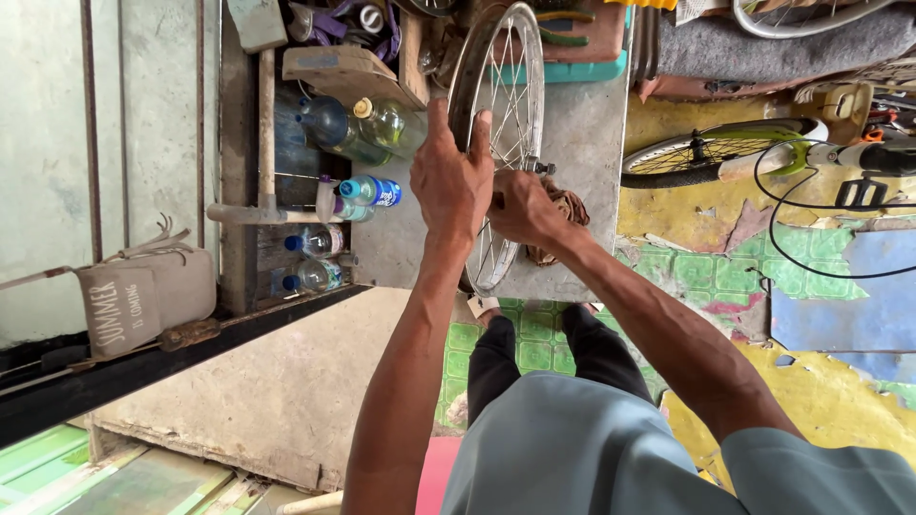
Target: The person sweeps the floor with a broom, then picks up a rag and a small container. They place the container and a tool on a shelf, then pick up a bicycle wheel and wipe its rim and spokes with the rag.
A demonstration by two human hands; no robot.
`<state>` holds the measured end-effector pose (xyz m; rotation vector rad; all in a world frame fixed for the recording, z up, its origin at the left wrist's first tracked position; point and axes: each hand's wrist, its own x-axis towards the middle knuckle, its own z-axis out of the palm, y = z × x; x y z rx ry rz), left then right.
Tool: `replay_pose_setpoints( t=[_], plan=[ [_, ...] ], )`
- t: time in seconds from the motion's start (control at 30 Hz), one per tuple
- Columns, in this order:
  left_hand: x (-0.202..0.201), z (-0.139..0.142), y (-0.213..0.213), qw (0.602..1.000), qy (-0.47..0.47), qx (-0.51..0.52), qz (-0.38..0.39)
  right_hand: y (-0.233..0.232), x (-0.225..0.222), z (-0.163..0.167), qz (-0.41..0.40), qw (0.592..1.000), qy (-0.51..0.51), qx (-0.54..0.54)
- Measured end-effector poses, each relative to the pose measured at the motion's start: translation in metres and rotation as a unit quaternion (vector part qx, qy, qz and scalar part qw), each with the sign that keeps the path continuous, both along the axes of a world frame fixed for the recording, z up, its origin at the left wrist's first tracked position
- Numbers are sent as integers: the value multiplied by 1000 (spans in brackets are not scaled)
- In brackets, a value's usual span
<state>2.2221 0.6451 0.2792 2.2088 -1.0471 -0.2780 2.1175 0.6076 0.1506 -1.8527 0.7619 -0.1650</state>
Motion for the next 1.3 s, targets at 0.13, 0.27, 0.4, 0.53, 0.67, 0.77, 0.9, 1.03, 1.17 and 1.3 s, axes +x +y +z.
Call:
replay_pose_setpoints(
  t=[0.13,0.27,0.4,0.53,0.67,0.77,0.9,1.03,1.17,1.3],
  plan=[
    [1,4,1,999,22,22,5,6,-32,-1,-122,972,-194,-46],
    [0,2,1,1000,-28,-7,-8,17,-54,-17,-168,964,-175,-108],
    [-1,-1,0,1000,0,-5,-1,31,-51,-28,-150,945,-217,-192],
    [0,-2,2,1000,-4,0,2,28,-46,-22,-62,945,-215,-241],
    [1,-6,2,1000,22,12,-1,21,-46,-9,4,969,-131,-211],
    [-1,-11,-2,999,39,37,7,29,-49,-1,96,969,-116,-196],
    [-17,-17,1,996,67,67,4,39,-60,-1,192,943,-187,-198],
    [-29,-17,6,996,-76,-42,-26,29,-66,-12,181,944,-148,-231],
    [-31,-13,7,998,-48,-33,-27,36,-68,-24,129,945,-157,-256],
    [-20,-9,1,993,81,80,30,58,-77,-24,15,906,-338,-255]
  ],
)
